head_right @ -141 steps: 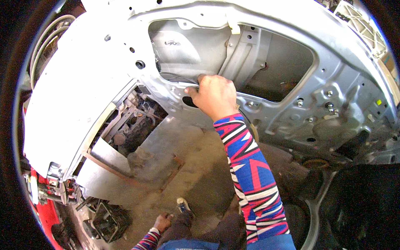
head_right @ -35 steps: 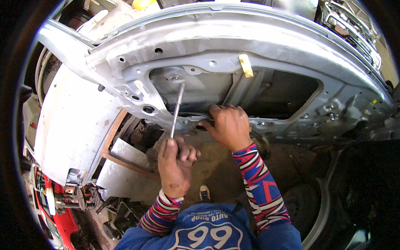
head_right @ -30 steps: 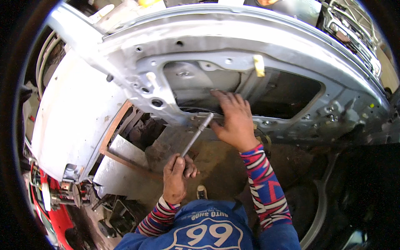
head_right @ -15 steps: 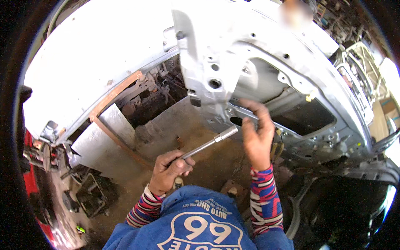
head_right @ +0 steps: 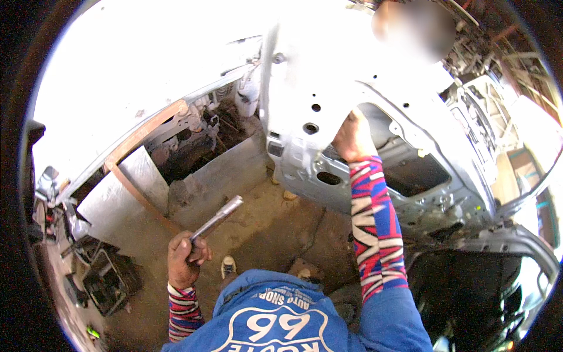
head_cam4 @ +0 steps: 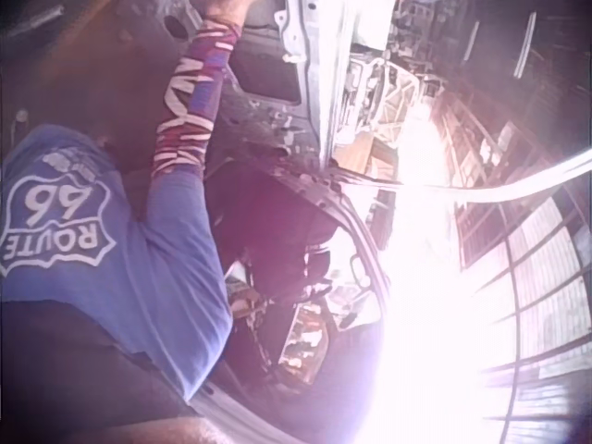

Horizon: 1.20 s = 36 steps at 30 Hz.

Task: The person retrieves tools from a toolbox and then works on a car door, using a wrench to tighten bolts and adjust the door hinge. The person manipulates the door and uses tools to secure it in place.

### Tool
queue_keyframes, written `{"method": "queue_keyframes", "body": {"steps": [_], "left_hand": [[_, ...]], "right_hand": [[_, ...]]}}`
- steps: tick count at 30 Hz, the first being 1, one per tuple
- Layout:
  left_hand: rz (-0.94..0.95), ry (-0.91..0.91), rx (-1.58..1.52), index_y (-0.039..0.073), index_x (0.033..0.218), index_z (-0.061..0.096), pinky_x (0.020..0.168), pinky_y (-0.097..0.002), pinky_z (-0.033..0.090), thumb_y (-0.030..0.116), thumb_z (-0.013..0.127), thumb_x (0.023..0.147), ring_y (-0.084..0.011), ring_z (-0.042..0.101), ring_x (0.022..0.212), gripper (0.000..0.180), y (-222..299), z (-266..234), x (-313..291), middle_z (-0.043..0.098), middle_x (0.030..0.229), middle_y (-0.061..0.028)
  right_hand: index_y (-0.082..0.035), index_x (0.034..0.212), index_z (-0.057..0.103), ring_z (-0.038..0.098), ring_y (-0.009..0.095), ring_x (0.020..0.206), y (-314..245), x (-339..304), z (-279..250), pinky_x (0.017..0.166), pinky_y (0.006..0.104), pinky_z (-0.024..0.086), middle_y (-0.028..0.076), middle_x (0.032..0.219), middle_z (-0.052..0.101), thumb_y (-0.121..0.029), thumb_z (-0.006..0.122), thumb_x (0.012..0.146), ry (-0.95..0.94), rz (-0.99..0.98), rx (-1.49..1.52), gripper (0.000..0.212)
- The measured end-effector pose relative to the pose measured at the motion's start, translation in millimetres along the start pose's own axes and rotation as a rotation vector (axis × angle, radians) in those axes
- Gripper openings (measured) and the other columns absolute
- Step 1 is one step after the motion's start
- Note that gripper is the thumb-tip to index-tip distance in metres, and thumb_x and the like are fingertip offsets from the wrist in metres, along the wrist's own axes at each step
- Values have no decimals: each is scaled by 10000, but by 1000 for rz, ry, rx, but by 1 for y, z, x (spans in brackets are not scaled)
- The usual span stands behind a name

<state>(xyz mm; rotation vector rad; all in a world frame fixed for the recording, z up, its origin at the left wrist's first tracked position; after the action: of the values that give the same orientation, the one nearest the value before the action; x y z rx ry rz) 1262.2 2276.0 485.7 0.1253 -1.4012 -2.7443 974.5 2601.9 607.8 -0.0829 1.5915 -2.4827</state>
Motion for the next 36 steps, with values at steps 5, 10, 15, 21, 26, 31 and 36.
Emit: {"method": "queue_keyframes", "body": {"steps": [5, 10, 15, 21, 26, 31, 36], "left_hand": [[35, -20, 107, -11, 857, 648, 610, -349, 462, 441, 638, 959, -132, 447, 527, 464, 9, 11, 0, 379, 547, 29], [-48, -157, 234, -18, 890, 594, 627, -371, 458, 438, 623, 970, -161, 463, 559, 464, -1, 54, 11, 414, 591, -8], [-174, -406, 264, 24, 1116, 573, 789, -395, 458, 377, 600, 1003, -178, 524, 782, 372, -47, 104, 31, 521, 804, -34], [-552, -894, 532, -2, 1288, 550, 882, -357, 469, 314, 585, 1018, -190, 572, 959, 417, -119, 182, 45, 631, 1114, -55], [-316, -1551, 907, -68, 1271, 599, 1041, -406, 420, 292, 592, 986, -307, 583, 1166, 460, -206, 321, -2, 627, 1248, -171], [-126, -1869, 1061, -47, 1229, 597, 990, -444, 453, 319, 602, 987, -412, 589, 1143, 438, -282, 420, -63, 625, 1197, -240], [-28, -2070, 1045, -48, 1216, 608, 951, -456, 483, 307, 609, 984, -429, 616, 1097, 424, -329, 478, -99, 653, 1166, -258]], "right_hand": [[-55, 1311, 601, 569, 258, 1185, 5, 9, -3, 1025, 424, 433, 84, 1280, 642, -499, 498, 995, 23, 16, -85, 555], [-20, 1184, 647, 647, 251, 1018, 8, 6, -15, 934, 376, 504, 104, 1136, 698, -263, 537, 1030, 55, -821, -1488, 308], [-4, 1045, 674, 617, 141, 821, 63, -109, -42, 795, 316, 519, 31, 896, 680, -356, 593, 1028, 294, -593, 120, 362], [-83, 1408, 463, 597, 114, 988, 124, -287, -41, 842, 278, 506, 62, 1072, 644, -433, 511, 1057, 448, -285, 428, 497], [-58, 1292, 556, 597, 71, 864, 79, -406, -140, 767, 247, 515, -12, 972, 609, -278, 551, 1056, 918, -570, 214, 323], [-33, 1350, 549, 604, 116, 860, 7, -568, -250, 770, 295, 512, 34, 927, 627, -283, 559, 1042, 1368, -428, -408, 397], [-36, 1295, 603, 643, 466, 1030, -67, -724, -321, 884, 506, 518, 280, 1109, 674, -258, 555, 1001, 1763, 2, -1121, 372]]}}
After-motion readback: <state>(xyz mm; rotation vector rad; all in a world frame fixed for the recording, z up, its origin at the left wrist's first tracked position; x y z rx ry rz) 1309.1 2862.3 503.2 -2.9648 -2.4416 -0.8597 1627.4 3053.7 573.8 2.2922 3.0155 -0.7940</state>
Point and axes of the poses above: each hand's wrist, its own x-axis towards the middle knuckle, its own z-axis out of the palm, y = z × x, the point moved 2 cm from there along x, towards the middle knuckle
